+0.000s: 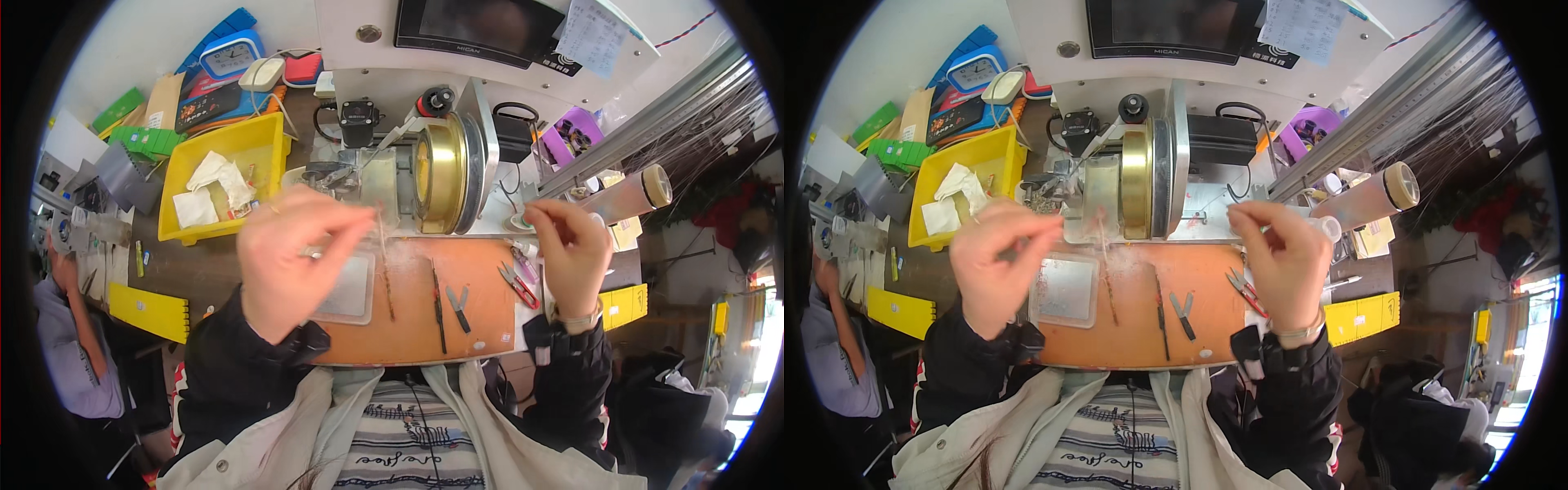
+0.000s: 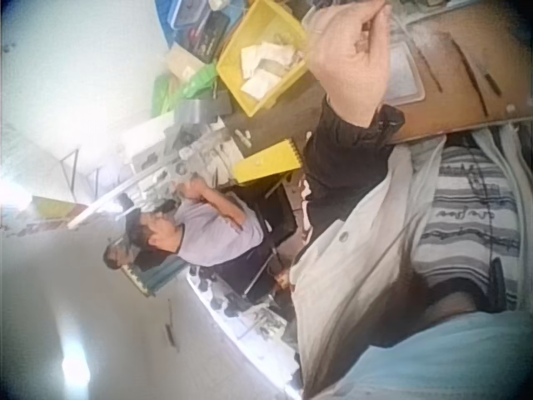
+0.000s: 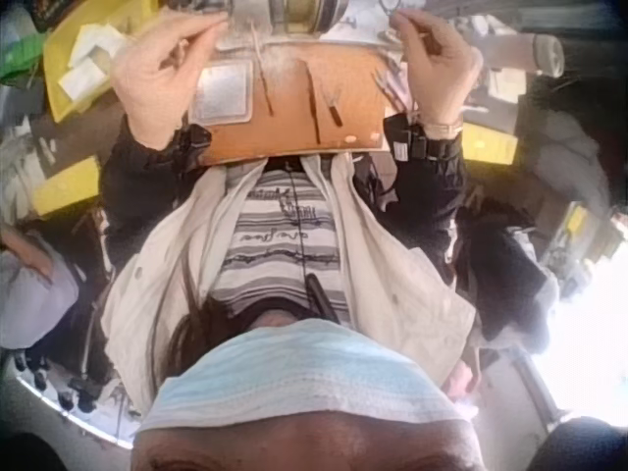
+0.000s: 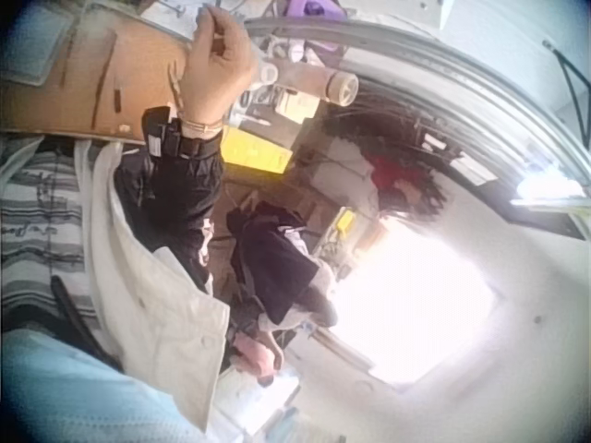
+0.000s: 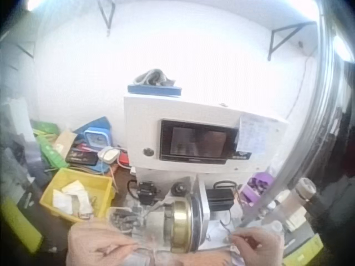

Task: Assembling small electronic components using precision tools and machinery at a workbench.

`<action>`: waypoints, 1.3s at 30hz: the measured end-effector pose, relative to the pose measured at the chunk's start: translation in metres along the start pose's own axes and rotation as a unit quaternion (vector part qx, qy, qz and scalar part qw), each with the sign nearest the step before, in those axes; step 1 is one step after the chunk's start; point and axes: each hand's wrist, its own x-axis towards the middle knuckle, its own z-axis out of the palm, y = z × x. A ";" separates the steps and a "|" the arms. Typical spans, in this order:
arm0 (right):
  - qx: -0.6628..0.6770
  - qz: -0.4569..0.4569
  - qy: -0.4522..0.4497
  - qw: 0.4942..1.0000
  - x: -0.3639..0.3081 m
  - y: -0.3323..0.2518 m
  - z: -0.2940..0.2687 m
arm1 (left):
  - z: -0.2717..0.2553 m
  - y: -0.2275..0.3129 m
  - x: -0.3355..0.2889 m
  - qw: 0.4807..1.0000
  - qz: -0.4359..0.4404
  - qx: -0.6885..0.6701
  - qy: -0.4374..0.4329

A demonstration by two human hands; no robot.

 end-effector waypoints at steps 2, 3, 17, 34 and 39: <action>0.011 -0.011 -0.019 1.000 0.018 0.010 0.009 | -0.009 -0.015 -0.004 0.993 -0.108 0.049 0.016; 0.024 -0.026 -0.039 0.999 0.026 0.014 0.014 | -0.009 -0.019 -0.003 0.993 -0.110 0.045 0.016; 0.225 -0.037 -0.231 0.946 0.060 0.012 0.070 | 0.039 -0.037 0.028 0.990 0.003 0.143 0.004; 0.242 -0.019 -0.215 0.946 0.059 0.015 0.074 | 0.044 -0.037 0.029 0.997 -0.017 0.065 0.038; 0.270 -0.020 -0.205 0.941 0.058 0.018 0.076 | 0.042 -0.036 0.028 0.997 -0.018 0.055 0.048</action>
